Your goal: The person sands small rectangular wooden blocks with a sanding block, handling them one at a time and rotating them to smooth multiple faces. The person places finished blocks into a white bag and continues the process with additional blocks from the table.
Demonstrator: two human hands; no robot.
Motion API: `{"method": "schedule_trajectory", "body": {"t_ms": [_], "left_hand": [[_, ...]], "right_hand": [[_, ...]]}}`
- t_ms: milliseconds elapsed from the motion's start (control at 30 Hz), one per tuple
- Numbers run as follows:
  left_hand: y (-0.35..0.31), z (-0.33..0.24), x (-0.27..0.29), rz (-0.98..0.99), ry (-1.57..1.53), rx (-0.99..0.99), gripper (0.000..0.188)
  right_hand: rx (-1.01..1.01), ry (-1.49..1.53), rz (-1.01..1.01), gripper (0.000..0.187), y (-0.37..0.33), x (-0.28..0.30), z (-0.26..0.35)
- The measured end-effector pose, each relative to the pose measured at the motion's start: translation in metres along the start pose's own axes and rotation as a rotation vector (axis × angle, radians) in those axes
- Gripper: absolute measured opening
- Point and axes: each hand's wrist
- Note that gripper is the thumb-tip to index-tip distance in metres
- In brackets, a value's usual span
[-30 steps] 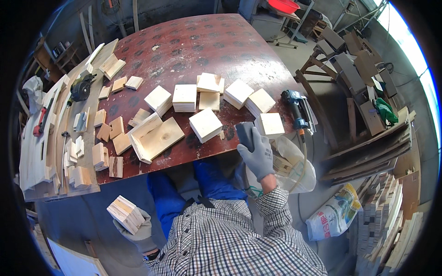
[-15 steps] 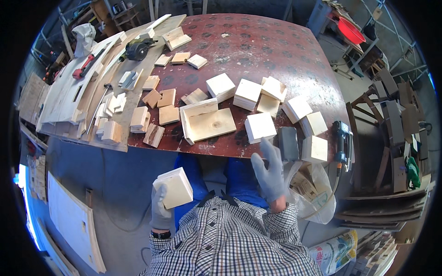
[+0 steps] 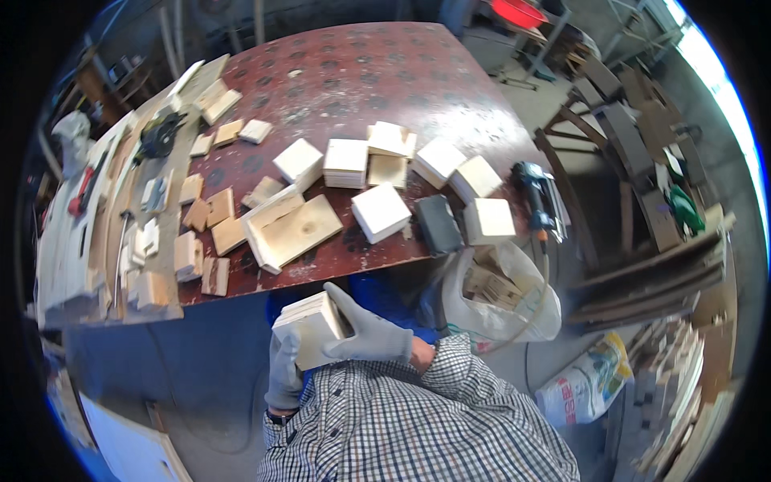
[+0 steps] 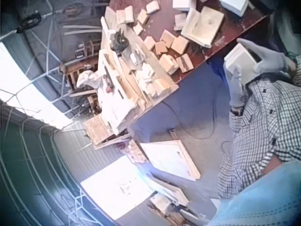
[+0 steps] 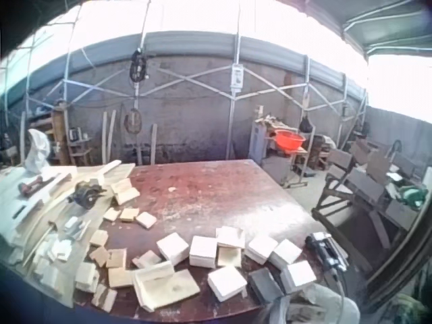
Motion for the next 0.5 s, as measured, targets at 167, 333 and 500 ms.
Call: {"method": "schedule_trajectory", "body": {"t_ms": [167,333,500], "left_hand": [[0.003,-0.004,-0.004,-0.015,0.315,-0.004,0.066],[0.024,-0.022,0.039,-0.030,0.299,-0.037,0.070],[0.017,-0.037,0.073,-0.241,0.413,-0.089,0.070]], "right_hand": [[-0.094,-0.082,-0.240,0.116,-0.011,-0.004,0.000],[-0.039,-0.162,-0.718,0.113,-0.074,0.043,0.008],[-0.082,-0.371,-1.272,0.108,-0.173,0.109,-0.010]]}}
Point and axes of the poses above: each hand's wrist, its own y-axis towards the middle knuckle, its own x-axis out of the back of the hand, z = x × y, and after that the axes turned 9 degrees about x, right-handed
